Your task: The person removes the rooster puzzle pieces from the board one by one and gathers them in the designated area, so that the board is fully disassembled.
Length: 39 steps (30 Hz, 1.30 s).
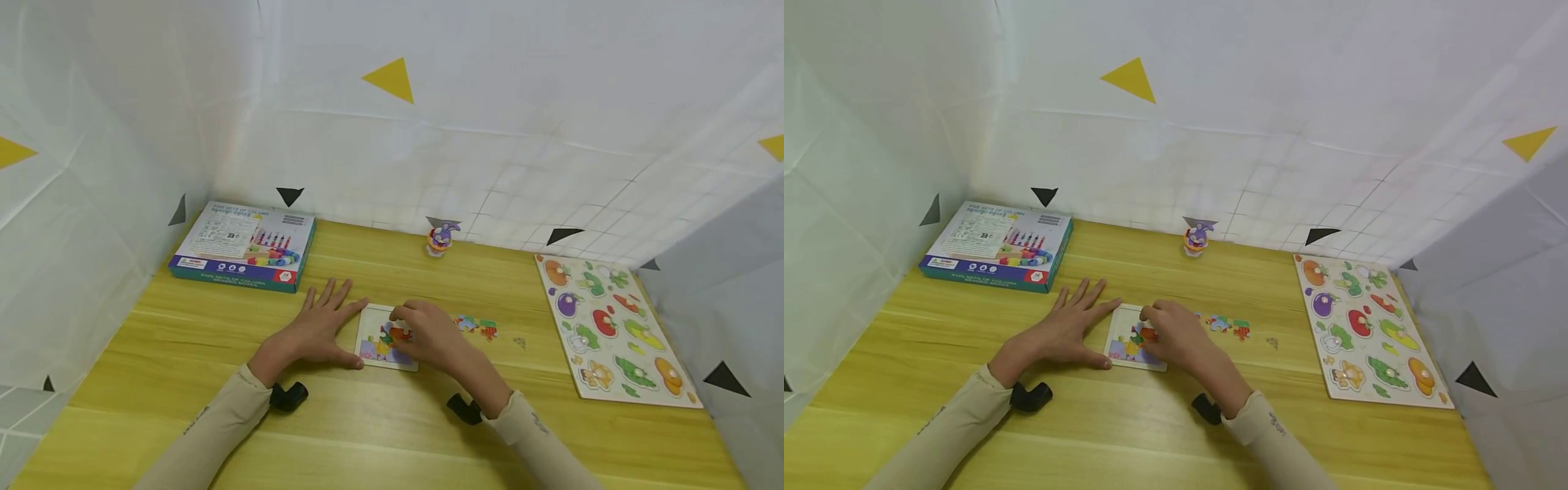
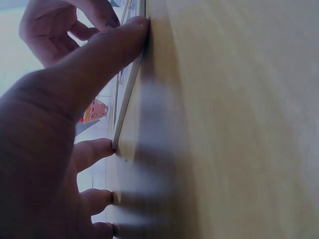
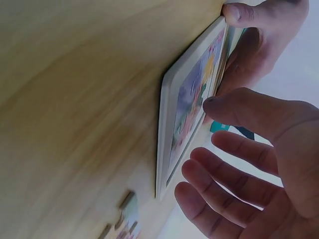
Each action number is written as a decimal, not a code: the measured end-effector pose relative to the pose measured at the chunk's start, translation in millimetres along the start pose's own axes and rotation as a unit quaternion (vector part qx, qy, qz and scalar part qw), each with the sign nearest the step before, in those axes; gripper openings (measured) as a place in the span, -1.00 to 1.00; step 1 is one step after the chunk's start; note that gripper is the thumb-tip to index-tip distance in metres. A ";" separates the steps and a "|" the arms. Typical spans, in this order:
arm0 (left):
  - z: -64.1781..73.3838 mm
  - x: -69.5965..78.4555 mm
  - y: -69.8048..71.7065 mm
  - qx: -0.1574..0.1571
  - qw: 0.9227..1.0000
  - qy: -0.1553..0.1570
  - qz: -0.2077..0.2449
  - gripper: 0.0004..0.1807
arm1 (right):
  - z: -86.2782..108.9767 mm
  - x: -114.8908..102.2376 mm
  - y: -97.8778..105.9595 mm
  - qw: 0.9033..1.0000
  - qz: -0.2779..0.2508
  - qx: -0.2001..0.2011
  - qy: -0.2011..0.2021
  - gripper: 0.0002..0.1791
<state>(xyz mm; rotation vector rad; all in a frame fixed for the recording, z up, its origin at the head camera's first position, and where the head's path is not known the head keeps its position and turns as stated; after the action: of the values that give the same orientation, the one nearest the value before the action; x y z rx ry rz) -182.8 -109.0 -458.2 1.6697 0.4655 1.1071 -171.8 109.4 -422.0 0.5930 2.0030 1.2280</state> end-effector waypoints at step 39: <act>0.7 0.2 1.0 0.006 1.000 -0.008 -0.002 0.20 | -5.8 -11.1 -10.1 0.999 0.002 -0.037 -0.023 -0.62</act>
<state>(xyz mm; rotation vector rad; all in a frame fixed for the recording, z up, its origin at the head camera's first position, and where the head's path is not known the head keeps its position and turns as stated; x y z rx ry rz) -182.3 -109.7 -457.2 1.6859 0.4669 1.0890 -169.2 93.9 -425.6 0.5834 1.9107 1.2729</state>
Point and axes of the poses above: each hand's wrist, its own z-axis away from the middle knuckle, its own y-axis out of the back of the hand, x = y × z, the point moved 3 cm from there along -z, towards the middle knuckle, and after that the axes turned 10 degrees about x, right-handed, at the moved point
